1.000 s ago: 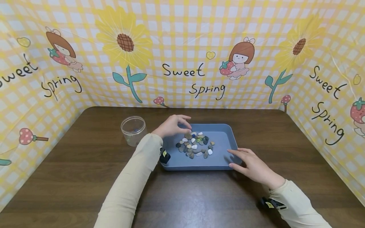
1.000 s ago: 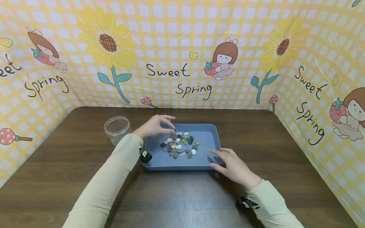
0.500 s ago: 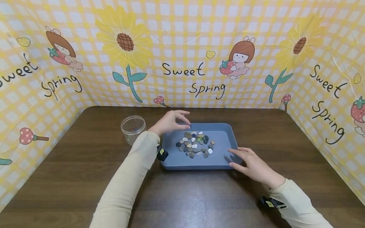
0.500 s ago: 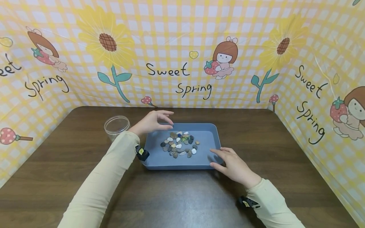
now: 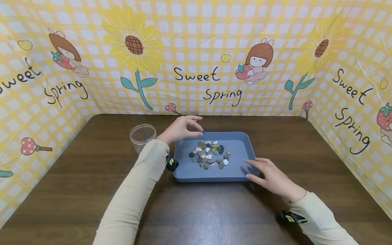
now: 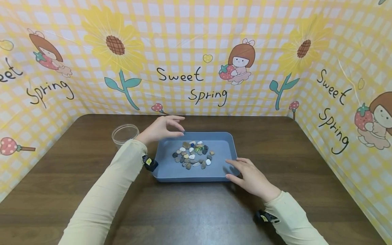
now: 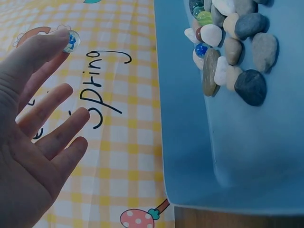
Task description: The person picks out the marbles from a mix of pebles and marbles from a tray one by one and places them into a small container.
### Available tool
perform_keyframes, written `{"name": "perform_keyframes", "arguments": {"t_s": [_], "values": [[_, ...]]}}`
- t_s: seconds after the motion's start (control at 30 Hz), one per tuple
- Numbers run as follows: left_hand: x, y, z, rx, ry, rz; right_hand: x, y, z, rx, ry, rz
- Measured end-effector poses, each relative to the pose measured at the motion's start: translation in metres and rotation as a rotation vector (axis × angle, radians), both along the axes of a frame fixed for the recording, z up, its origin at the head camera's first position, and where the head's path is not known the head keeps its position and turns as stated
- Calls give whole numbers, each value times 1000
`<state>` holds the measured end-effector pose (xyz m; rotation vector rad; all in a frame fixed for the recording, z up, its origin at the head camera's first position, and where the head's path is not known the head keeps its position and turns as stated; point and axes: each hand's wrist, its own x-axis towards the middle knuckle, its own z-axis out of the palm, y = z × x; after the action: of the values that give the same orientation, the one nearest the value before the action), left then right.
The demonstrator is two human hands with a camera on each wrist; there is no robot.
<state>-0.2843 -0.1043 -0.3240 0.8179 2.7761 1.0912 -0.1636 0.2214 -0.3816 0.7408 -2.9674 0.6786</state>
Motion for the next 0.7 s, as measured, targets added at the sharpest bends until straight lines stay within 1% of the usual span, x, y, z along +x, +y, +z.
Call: {"name": "perform_keyframes", "arguments": {"t_s": [0.13, 0.3, 0.7], "values": [[1, -3, 3, -7, 15, 17, -1, 0, 0, 2, 5, 1], [3, -8, 6, 4, 31, 22, -1, 0, -1, 3, 5, 0], [8, -28, 13, 33, 45, 37, 0, 0, 1, 2, -1, 1]]}}
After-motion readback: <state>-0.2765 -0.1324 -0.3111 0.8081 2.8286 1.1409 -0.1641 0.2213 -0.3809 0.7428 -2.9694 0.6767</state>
